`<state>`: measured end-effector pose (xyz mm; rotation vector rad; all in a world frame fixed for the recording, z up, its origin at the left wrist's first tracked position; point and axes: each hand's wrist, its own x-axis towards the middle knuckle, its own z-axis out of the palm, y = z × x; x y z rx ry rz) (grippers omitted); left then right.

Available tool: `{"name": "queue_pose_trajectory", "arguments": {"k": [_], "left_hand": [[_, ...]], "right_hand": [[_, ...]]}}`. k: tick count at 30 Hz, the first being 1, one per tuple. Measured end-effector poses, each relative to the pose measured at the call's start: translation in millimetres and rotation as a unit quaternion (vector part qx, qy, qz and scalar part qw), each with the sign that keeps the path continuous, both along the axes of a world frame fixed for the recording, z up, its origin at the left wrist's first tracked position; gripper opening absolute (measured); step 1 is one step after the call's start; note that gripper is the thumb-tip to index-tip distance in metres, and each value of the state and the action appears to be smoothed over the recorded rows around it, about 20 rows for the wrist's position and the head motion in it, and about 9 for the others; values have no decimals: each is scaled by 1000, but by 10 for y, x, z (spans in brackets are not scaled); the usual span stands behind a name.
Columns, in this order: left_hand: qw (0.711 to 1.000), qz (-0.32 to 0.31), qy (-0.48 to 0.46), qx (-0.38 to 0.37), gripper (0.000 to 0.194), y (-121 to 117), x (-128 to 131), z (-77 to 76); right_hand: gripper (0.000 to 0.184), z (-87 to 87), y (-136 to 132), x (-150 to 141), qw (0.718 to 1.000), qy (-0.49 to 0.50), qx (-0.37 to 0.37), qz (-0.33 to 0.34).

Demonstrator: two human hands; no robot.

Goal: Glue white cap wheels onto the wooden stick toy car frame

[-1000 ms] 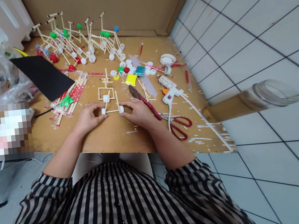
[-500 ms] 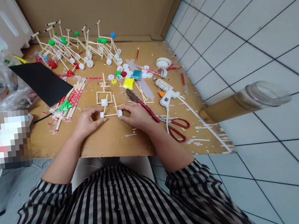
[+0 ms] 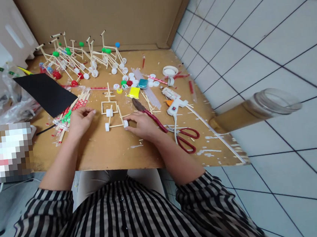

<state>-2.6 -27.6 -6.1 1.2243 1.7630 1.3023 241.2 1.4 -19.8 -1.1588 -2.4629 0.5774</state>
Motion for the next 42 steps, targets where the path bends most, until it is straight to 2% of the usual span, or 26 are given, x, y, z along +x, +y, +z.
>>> {"name": "queue_pose_trajectory", "arguments": {"k": [3,7,11,16,19,25,31,36,42], "left_hand": [[996,-7,75,-49,9,173,4,139],[973,2,181,-144,18,453,67,224],[942,-25,255,-216,18,672,138,181],[922,-12,309,-232,12,793,161,104],[920,-14,313,-235,14,804,153,86],[948,0,240,-208,15,740,130,89],[986,-11,10,-166,22,685,124,69],[984,-21,-130,-122,23,684,105,30],[979,-37,-174,-103,17,646,130,55]], "right_hand": [[28,-7,2,-3,1000,-3,0,-7],[30,-5,2,-8,1000,-10,-9,-8],[33,19,-11,-15,1000,-16,-21,-13],[30,50,-17,-17,999,-16,-34,-15],[30,30,-3,-2,999,-10,-33,-9],[29,-29,20,26,1000,9,-17,2],[30,-21,17,24,1000,2,-21,-1],[30,-55,31,40,1000,12,-8,6],[29,-57,28,34,1000,17,-10,4]]}}
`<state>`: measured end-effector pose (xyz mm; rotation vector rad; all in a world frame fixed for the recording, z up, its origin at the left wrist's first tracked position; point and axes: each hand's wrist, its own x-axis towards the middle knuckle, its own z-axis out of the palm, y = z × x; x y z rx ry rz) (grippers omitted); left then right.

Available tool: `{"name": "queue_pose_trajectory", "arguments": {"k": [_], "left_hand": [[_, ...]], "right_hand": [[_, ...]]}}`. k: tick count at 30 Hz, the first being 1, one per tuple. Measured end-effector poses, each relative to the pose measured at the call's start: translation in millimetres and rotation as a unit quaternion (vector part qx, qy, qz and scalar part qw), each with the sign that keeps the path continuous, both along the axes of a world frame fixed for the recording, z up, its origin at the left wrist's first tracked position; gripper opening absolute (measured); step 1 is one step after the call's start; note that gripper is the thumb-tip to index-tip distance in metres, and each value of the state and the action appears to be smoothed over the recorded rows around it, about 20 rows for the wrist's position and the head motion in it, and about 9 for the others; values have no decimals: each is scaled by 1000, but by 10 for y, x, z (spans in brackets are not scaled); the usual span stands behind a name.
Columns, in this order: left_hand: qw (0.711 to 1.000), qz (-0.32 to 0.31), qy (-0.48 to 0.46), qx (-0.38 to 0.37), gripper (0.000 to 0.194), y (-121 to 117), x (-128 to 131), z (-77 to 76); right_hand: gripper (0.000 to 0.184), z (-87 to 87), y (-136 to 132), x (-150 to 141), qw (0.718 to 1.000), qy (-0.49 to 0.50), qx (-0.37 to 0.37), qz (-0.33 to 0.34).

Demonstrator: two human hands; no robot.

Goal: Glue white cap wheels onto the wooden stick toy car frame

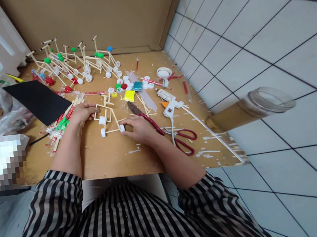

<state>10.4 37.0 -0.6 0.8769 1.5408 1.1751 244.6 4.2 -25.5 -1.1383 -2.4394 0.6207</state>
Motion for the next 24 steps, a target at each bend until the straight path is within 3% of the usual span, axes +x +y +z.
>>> {"name": "queue_pose_trajectory", "arguments": {"k": [13,24], "left_hand": [[994,-25,-26,105,24,3,-27,28],[990,2,31,140,31,7,-2,31]], "right_hand": [[29,-3,-1,2,1000,-15,9,0],[31,9,-8,2,1000,-18,4,1]]}}
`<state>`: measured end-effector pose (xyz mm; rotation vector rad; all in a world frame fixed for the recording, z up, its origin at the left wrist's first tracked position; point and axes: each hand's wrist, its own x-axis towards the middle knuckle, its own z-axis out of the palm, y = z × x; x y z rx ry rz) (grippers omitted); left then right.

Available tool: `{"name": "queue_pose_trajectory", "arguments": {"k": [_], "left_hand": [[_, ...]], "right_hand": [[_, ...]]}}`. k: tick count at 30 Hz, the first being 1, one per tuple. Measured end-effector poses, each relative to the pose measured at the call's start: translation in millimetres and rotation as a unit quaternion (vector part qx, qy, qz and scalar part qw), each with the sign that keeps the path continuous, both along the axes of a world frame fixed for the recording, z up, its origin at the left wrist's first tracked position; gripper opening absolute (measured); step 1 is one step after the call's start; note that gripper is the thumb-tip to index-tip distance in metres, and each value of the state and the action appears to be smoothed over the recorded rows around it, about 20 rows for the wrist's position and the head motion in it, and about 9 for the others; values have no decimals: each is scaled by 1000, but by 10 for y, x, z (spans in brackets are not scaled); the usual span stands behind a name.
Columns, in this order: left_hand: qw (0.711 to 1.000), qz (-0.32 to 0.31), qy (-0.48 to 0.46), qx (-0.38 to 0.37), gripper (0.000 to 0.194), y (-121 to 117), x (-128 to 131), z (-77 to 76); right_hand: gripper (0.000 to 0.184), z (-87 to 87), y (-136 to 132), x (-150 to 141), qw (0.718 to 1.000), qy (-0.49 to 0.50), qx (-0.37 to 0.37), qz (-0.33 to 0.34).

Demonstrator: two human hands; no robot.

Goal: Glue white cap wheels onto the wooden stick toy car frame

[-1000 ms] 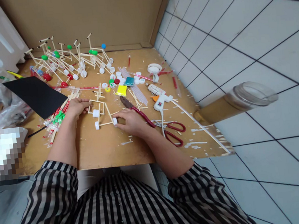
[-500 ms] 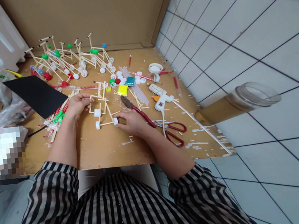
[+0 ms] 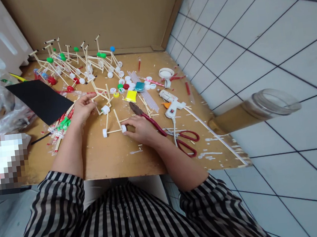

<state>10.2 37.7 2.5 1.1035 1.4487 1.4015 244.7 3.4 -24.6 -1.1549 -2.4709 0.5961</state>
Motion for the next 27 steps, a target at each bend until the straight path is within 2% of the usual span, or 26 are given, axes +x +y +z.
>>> {"name": "queue_pose_trajectory", "arguments": {"k": [4,9,16,21,27], "left_hand": [[999,32,27,-3,24,25,4,-23],[996,59,55,27,26,64,1,-66],[992,66,93,51,10,85,-5,-106],[990,70,104,67,13,100,-8,-139],[992,40,93,79,15,86,-4,-124]], "right_hand": [[30,10,-14,-5,1000,-1,3,-1],[30,-4,-15,-5,1000,-1,5,-7],[28,2,-19,-5,1000,0,7,-7],[28,23,-26,-9,1000,0,6,-10],[31,19,-23,-9,1000,-13,-3,-8]]}}
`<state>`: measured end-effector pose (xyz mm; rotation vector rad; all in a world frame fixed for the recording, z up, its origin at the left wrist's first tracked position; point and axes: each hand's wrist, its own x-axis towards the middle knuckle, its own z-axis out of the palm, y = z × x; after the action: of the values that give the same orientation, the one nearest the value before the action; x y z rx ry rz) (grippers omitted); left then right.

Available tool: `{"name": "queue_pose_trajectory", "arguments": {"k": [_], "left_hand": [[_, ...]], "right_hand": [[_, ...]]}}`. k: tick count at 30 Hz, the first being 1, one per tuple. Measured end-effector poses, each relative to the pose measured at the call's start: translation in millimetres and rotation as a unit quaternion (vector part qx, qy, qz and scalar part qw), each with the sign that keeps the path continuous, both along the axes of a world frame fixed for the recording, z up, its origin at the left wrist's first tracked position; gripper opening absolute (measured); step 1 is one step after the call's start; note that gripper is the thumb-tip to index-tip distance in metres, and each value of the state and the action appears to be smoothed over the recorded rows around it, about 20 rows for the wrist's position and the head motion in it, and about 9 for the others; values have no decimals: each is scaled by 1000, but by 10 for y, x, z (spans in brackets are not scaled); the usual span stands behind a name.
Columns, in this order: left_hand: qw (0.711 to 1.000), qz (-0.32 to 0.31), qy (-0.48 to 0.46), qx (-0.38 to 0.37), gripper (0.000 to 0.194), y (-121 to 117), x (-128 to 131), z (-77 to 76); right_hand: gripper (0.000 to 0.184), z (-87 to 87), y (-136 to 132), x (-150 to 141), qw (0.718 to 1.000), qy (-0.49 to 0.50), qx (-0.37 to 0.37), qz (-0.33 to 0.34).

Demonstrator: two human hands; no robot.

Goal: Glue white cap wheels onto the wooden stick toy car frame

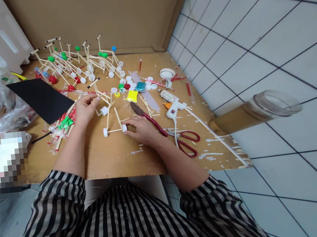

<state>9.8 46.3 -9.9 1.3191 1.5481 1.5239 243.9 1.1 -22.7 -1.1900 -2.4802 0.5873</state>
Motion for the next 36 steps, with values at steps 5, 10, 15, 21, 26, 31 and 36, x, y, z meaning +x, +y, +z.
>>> {"name": "queue_pose_trajectory", "arguments": {"k": [5,10,15,21,26,31,36], "left_hand": [[998,-57,-22,21,26,13,-51,-39],[993,-101,-2,54,40,43,-102,-112],[990,-123,10,61,40,60,-114,-141],[988,-140,29,61,37,40,-121,-119],[987,-153,26,46,37,43,-116,-105],[984,-170,25,42,30,51,-95,-71],[984,-171,29,45,27,47,-77,-56]], "right_hand": [[29,-8,-1,0,1000,12,6,-2],[29,-2,2,-1,1000,14,0,-6],[31,1,0,-6,1000,10,-7,-8],[31,-13,4,-6,1000,23,-6,-4],[30,-47,18,1,999,32,1,-2],[29,-57,20,2,999,34,6,-3],[30,-33,7,-10,999,32,0,-8]]}}
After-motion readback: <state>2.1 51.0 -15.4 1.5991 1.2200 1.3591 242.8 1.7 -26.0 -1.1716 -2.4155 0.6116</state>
